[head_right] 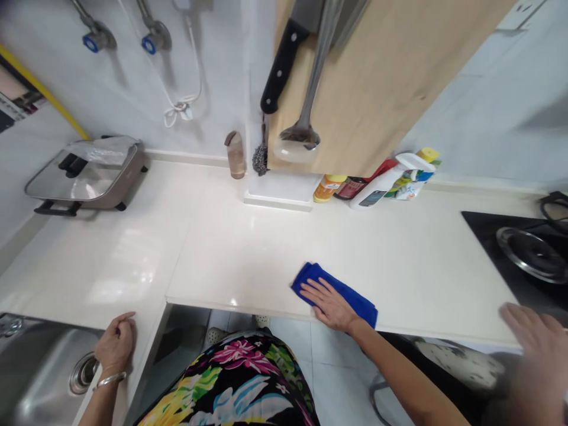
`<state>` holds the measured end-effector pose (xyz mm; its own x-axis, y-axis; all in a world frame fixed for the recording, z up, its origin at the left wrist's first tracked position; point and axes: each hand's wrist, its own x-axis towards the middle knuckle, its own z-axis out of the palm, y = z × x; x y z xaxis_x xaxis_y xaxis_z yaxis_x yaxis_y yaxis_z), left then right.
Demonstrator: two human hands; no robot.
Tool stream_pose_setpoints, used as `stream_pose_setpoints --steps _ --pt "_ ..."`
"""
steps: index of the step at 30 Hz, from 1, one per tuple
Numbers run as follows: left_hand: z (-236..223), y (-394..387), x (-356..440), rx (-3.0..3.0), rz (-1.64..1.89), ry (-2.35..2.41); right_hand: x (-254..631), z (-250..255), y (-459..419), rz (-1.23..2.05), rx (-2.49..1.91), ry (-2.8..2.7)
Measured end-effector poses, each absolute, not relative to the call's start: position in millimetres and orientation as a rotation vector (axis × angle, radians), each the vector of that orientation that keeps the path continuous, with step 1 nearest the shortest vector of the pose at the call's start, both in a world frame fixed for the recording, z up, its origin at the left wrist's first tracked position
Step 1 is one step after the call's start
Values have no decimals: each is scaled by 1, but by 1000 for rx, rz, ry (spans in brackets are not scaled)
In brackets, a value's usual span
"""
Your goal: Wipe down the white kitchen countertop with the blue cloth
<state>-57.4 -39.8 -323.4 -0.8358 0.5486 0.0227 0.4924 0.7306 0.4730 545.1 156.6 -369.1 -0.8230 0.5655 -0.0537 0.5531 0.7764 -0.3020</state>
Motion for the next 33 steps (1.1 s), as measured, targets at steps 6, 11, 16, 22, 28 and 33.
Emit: stream_pose_setpoints --steps 6,11,16,22,28,33 --pt "-312 -2 -43 892 592 2743 549 -379 192 216 -1236 -2725" --pt "-307 64 -23 995 509 2633 521 -387 239 -66 -1624 -2456" --pt "-308 95 -18 719 409 2753 495 -393 281 -170 -1869 -2253" --pt "-312 91 -21 763 391 2762 458 -389 330 -129 -2069 -2035" --pt "-309 94 -20 753 294 2740 394 -394 350 -166 -2200 -1778" --pt "-310 94 -21 744 280 2724 332 -390 338 -150 -2122 -1895"
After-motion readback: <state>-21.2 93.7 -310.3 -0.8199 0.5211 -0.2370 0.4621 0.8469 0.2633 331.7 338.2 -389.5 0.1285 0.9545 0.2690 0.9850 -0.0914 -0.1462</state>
